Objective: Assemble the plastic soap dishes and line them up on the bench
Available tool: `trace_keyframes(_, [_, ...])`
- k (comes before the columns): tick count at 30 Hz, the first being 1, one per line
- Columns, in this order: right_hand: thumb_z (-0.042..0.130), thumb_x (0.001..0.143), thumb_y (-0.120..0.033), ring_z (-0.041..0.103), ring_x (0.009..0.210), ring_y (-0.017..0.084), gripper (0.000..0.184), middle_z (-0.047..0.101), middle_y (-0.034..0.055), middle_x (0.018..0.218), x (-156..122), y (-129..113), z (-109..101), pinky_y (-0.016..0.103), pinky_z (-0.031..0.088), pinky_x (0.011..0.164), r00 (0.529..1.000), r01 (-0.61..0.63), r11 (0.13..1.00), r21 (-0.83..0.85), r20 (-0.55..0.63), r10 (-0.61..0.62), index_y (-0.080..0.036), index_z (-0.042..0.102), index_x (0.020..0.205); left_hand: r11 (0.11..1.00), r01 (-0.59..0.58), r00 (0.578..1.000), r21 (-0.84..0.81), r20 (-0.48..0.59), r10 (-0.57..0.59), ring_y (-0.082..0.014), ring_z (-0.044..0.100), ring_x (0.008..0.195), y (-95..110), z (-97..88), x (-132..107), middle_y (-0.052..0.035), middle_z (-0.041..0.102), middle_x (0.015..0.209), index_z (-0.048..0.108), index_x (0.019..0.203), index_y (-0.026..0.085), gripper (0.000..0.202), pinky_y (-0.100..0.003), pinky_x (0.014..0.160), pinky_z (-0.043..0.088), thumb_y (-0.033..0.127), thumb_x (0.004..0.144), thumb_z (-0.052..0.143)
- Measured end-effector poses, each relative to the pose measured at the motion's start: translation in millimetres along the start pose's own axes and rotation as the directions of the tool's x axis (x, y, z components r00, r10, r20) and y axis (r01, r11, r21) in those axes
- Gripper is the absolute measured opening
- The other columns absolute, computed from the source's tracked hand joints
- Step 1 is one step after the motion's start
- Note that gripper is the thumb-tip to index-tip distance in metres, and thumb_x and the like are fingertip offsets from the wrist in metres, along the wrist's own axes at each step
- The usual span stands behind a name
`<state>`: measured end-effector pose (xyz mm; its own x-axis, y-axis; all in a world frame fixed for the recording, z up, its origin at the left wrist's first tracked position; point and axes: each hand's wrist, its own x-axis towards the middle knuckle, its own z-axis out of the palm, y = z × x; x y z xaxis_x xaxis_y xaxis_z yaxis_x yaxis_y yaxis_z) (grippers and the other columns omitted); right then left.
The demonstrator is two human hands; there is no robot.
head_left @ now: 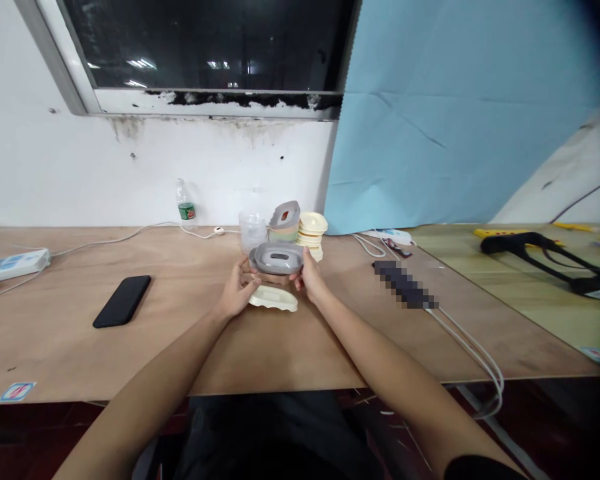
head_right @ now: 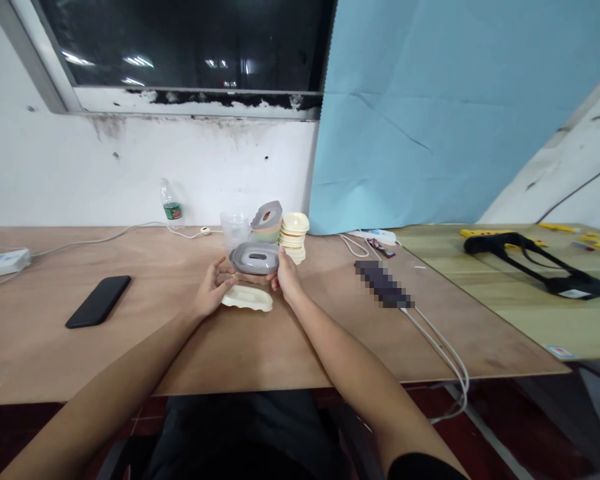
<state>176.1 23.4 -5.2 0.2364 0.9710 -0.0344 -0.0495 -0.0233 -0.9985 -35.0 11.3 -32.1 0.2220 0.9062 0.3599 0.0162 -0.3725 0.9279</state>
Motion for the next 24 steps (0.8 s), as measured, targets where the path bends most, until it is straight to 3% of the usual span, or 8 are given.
trace_keyframes(5, [0.04,0.081,-0.074,0.032,0.023,0.007,0.06,0.05,-0.0072,0.04,3,0,-1,0.018,0.021,0.025,0.99,0.127,0.992,-0.026,0.069,-0.125,-0.02,0.055,0.102,1.0,-0.001,0.998,0.021,0.063,-0.001,-0.0144,0.061,0.081,2,-0.1,-2,-0.0083,0.059,0.104,0.039,0.132,0.017,0.06,-0.028,0.071,0.048,0.037,0.081,0.064])
trace_keyframes(10, [0.062,0.074,-0.06,0.039,0.032,0.007,0.067,0.058,-0.0071,0.058,4,6,-4,0.019,0.031,0.031,0.971,0.224,0.971,0.089,0.064,-0.23,-0.022,0.042,0.125,0.99,-0.011,0.996,0.141,0.088,-0.001,-0.0168,0.062,0.084,2,-1.5,-3,-0.0091,0.063,0.101,0.053,0.118,0.015,0.044,-0.029,0.073,0.049,0.039,0.082,0.061])
trace_keyframes(13, [0.062,0.077,-0.055,0.042,0.039,0.008,0.056,0.055,-0.0066,0.058,6,10,-6,0.02,0.035,0.037,0.936,0.346,0.938,0.002,0.058,-0.346,-0.02,0.05,0.119,0.976,-0.014,0.996,0.217,0.094,-0.006,-0.0173,0.062,0.083,5,-2.0,-3,-0.0087,0.066,0.098,0.057,0.113,0.014,0.04,-0.028,0.071,0.049,0.041,0.083,0.059])
trace_keyframes(15, [0.061,0.079,-0.053,0.047,0.048,0.01,0.047,0.052,-0.0057,0.058,4,12,-10,0.021,0.04,0.046,0.886,0.461,0.883,-0.093,0.108,-0.451,-0.019,0.056,0.111,0.965,-0.019,0.996,0.263,0.092,-0.006,-0.017,0.062,0.08,10,-2.4,-4,-0.0076,0.067,0.095,0.06,0.109,0.015,0.037,-0.027,0.069,0.048,0.042,0.084,0.058])
trace_keyframes(18, [0.061,0.079,-0.052,0.049,0.055,0.01,0.045,0.055,-0.0028,0.066,-5,11,-20,0.022,0.042,0.053,0.779,0.609,0.767,-0.205,0.34,-0.527,-0.018,0.06,0.11,0.947,-0.027,0.996,0.32,0.094,-0.003,-0.0164,0.061,0.076,18,-3.8,-6,-0.005,0.069,0.087,0.065,0.101,0.016,0.034,-0.026,0.066,0.046,0.044,0.086,0.053])
trace_keyframes(21, [0.067,0.073,-0.056,0.047,0.054,0.009,0.056,0.061,-0.0001,0.077,-20,4,-28,0.023,0.04,0.053,0.638,0.74,0.617,-0.268,0.571,-0.517,-0.019,0.061,0.115,0.927,-0.001,0.999,0.375,0.046,-0.018,-0.0156,0.059,0.069,21,-6.3,-6,-0.0028,0.067,0.076,0.068,0.088,0.016,0.039,-0.025,0.062,0.043,0.049,0.088,0.047])
trace_keyframes(24, [0.076,0.061,-0.059,0.054,0.065,0.014,0.07,0.064,0.0025,0.087,-33,-3,-26,0.025,0.043,0.061,0.521,0.839,0.458,-0.293,0.674,-0.523,-0.021,0.061,0.118,0.922,0.058,0.998,0.384,-0.052,-0.041,-0.0155,0.057,0.064,19,-10.0,-3,-0.0021,0.064,0.068,0.068,0.083,0.015,0.05,-0.026,0.061,0.041,0.054,0.091,0.037])
